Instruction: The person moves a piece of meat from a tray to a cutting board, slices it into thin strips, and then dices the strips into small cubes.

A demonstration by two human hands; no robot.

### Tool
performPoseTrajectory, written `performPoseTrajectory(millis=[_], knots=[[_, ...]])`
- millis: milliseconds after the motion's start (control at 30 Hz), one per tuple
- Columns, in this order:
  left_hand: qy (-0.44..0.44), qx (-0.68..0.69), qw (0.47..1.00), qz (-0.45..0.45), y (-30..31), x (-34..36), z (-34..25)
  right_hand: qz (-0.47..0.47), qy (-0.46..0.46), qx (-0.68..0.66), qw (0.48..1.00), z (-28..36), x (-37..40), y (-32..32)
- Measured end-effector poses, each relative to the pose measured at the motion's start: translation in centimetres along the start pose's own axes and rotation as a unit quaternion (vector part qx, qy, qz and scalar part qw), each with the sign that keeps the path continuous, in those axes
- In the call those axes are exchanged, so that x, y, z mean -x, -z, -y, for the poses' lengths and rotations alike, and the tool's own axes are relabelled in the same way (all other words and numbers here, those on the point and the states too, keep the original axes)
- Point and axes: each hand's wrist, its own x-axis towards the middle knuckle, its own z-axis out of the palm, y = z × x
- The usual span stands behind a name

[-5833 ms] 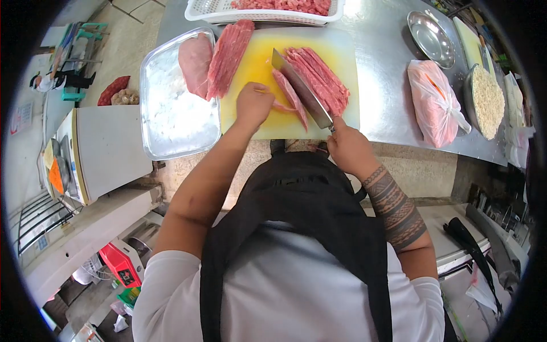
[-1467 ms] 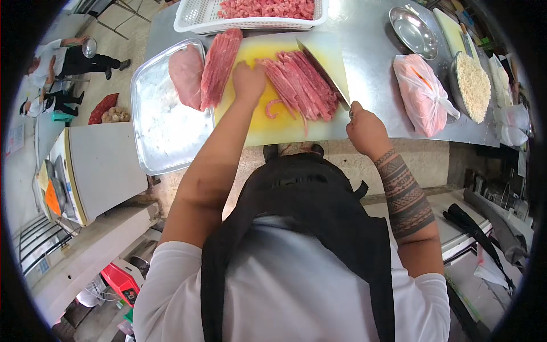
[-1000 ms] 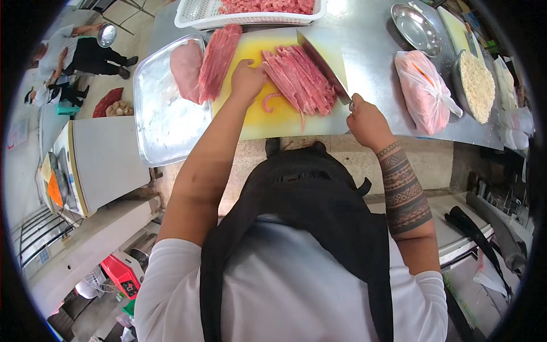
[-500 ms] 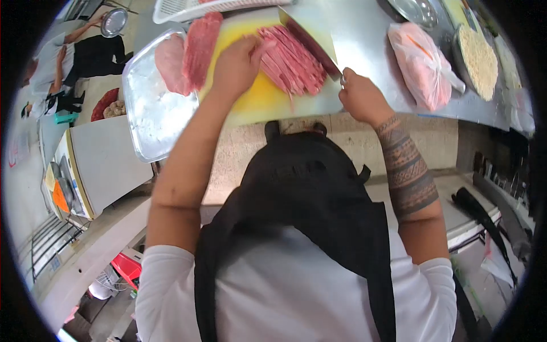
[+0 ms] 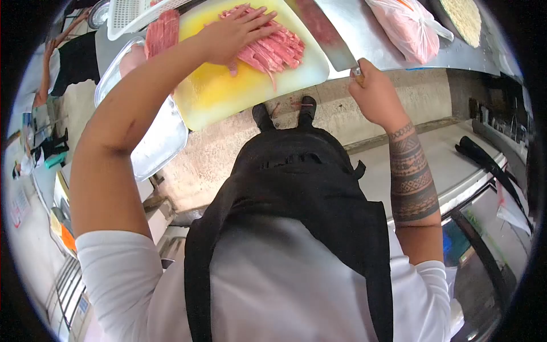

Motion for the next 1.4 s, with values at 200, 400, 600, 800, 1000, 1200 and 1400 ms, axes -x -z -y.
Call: performPoseTrajectory(millis=[200,400,600,800,1000,1200,1400], knots=[[-0.036,0.104,0.994,-0.026,-1.1,-2.8,2.8,-0.058,-0.064,-0.068,0.994,0.8,5.6,-1.9],[0.034,0.074,0.991,-0.103,-2.8,-0.6,0.8,-0.082,-0.159,-0.123,0.976,3.2,7.8,-3.6],[0.461,0.199,0.863,-0.047,-1.2,3.6,-6.8,-0.082,-0.155,-0.171,0.970,3.7,6.6,-5.2],[0.471,0.107,0.855,-0.188,-5.2,3.9,-7.7,-0.115,-0.109,-0.063,0.985,4.7,4.1,-6.1],[0.196,0.036,0.960,-0.195,-3.1,0.6,-7.5,-0.119,-0.150,-0.021,0.981,5.7,3.5,-6.3],[0.241,0.123,0.936,-0.224,-3.0,0.0,-7.0,-0.108,-0.168,-0.059,0.978,5.3,3.7,-7.7],[0.299,0.608,0.648,-0.348,-2.4,3.8,-3.5,-0.117,-0.146,-0.043,0.981,4.4,3.6,-8.2]])
